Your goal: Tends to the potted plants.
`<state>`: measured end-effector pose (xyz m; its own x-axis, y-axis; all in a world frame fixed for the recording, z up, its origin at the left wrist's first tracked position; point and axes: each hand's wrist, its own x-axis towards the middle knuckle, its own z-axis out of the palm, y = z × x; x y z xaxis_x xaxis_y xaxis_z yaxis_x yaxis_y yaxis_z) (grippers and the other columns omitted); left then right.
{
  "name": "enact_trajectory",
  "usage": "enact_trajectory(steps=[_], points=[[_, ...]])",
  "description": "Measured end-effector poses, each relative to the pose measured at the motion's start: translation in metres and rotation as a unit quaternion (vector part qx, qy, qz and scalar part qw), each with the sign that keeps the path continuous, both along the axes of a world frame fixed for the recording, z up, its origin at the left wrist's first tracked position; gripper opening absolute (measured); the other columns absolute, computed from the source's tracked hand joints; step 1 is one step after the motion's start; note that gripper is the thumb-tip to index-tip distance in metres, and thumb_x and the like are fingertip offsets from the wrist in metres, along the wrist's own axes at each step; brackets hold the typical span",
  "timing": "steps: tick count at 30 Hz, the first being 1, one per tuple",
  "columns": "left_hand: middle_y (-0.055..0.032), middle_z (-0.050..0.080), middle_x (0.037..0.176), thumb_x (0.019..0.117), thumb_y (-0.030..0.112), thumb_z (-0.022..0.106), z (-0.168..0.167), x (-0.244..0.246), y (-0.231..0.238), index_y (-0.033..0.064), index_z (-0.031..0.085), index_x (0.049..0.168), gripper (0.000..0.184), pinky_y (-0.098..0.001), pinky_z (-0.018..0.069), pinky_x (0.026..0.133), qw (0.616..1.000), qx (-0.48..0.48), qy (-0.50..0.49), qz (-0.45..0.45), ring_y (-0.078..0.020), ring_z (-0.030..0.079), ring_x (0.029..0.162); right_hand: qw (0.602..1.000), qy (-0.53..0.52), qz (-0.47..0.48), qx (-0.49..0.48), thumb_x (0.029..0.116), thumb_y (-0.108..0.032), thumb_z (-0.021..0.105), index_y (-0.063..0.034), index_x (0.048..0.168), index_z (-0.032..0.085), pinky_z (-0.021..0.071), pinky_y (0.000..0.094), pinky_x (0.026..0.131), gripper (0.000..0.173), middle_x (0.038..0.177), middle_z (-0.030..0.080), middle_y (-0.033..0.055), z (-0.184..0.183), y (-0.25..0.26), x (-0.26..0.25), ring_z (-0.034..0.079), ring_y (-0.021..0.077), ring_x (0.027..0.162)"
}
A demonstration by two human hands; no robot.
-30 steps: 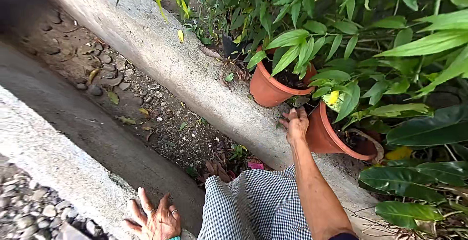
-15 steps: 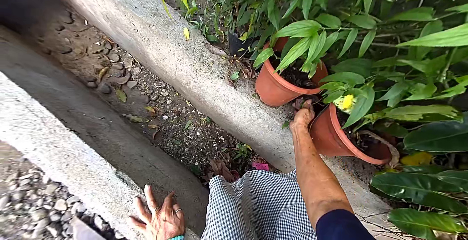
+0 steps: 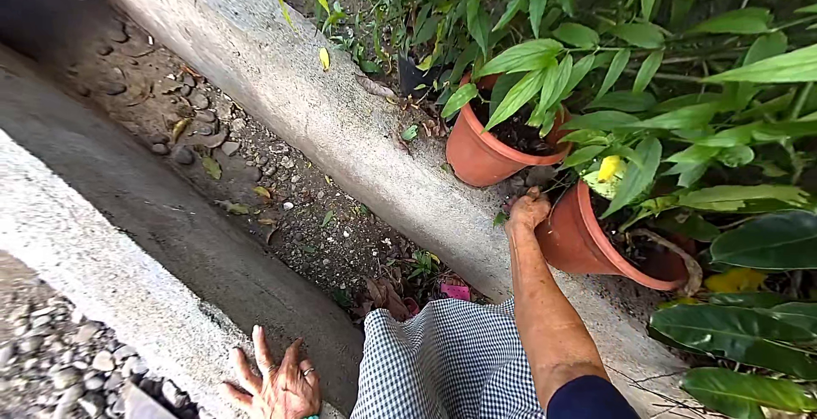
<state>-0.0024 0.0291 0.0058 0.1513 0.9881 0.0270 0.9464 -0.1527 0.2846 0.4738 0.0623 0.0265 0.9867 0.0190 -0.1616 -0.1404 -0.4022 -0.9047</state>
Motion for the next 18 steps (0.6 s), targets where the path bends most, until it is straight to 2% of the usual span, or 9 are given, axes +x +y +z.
enact_trajectory(steps=[2, 3, 6, 8, 12, 14, 18], points=[[-0.0313, 0.032, 0.161, 0.0914, 0.032, 0.039, -0.001, 0.000, 0.000, 0.0086, 0.079, 0.108, 0.048, -0.0839, 0.0064, 0.108, 1.000, 0.003, 0.001, -0.002, -0.0681, 0.014, 0.145, 0.999, 0.025, 0.027, 0.033, 0.1142, -0.025, 0.034, 0.0043, 0.136, 0.051, 0.0574, 0.0371, 0.074, 0.041, 0.105, 0.063, 0.0199, -0.003, -0.002, 0.000, 0.066, 0.0218, 0.080], [-0.0313, 0.032, 0.161, 0.0913, 0.031, 0.040, -0.002, 0.000, 0.000, 0.0087, 0.079, 0.108, 0.048, -0.0839, 0.0063, 0.108, 1.000, 0.004, 0.001, 0.000, -0.0681, 0.014, 0.145, 0.998, 0.022, 0.047, 0.043, 0.1137, -0.024, 0.037, 0.0042, 0.136, 0.052, 0.0583, 0.0361, 0.072, 0.038, 0.107, 0.062, 0.0192, -0.003, 0.000, 0.003, 0.067, 0.0208, 0.079], [-0.0324, 0.030, 0.161, 0.0914, 0.029, 0.042, 0.001, 0.000, 0.000, 0.0085, 0.078, 0.109, 0.045, -0.0842, 0.0050, 0.108, 1.000, -0.007, 0.006, -0.003, -0.0686, 0.013, 0.145, 0.994, -0.009, 0.102, 0.030, 0.1113, -0.020, 0.045, 0.0051, 0.137, 0.055, 0.0571, 0.0436, 0.086, 0.037, 0.125, 0.062, 0.0254, -0.006, 0.005, 0.017, 0.067, 0.0286, 0.099], [-0.0322, 0.030, 0.161, 0.0919, 0.028, 0.043, 0.002, 0.000, 0.000, 0.0091, 0.079, 0.109, 0.044, -0.0842, 0.0059, 0.108, 1.000, -0.011, 0.009, -0.004, -0.0687, 0.013, 0.145, 0.994, -0.018, 0.100, 0.035, 0.1108, -0.020, 0.047, 0.0044, 0.136, 0.057, 0.0555, 0.0438, 0.090, 0.036, 0.126, 0.062, 0.0250, -0.009, 0.010, 0.026, 0.066, 0.0287, 0.104], [-0.0316, 0.031, 0.161, 0.0918, 0.028, 0.043, 0.001, -0.001, 0.000, 0.0105, 0.079, 0.107, 0.043, -0.0841, 0.0063, 0.108, 1.000, -0.012, 0.012, 0.000, -0.0681, 0.014, 0.145, 0.995, -0.007, 0.067, 0.079, 0.1119, -0.018, 0.042, 0.0004, 0.136, 0.057, 0.0536, 0.0362, 0.078, 0.034, 0.112, 0.061, 0.0171, -0.012, 0.023, 0.034, 0.061, 0.0189, 0.088], [-0.0323, 0.031, 0.161, 0.0926, 0.029, 0.042, 0.001, -0.001, -0.001, 0.0105, 0.080, 0.107, 0.044, -0.0837, 0.0055, 0.109, 1.000, -0.011, 0.012, -0.002, -0.0684, 0.013, 0.145, 0.992, -0.014, 0.065, 0.102, 0.1110, -0.014, 0.043, -0.0005, 0.137, 0.057, 0.0539, 0.0370, 0.075, 0.032, 0.112, 0.061, 0.0165, -0.018, 0.026, 0.039, 0.060, 0.0185, 0.087], [-0.0336, 0.033, 0.159, 0.0931, 0.030, 0.041, 0.002, -0.001, -0.001, 0.0101, 0.080, 0.107, 0.046, -0.0829, 0.0058, 0.109, 1.000, -0.009, 0.018, -0.004, -0.0688, 0.014, 0.145, 0.983, -0.001, 0.044, 0.177, 0.1101, -0.014, 0.044, -0.0026, 0.132, 0.054, 0.0525, 0.0300, 0.060, 0.026, 0.095, 0.057, 0.0080, -0.019, 0.028, 0.047, 0.057, 0.0122, 0.069]])
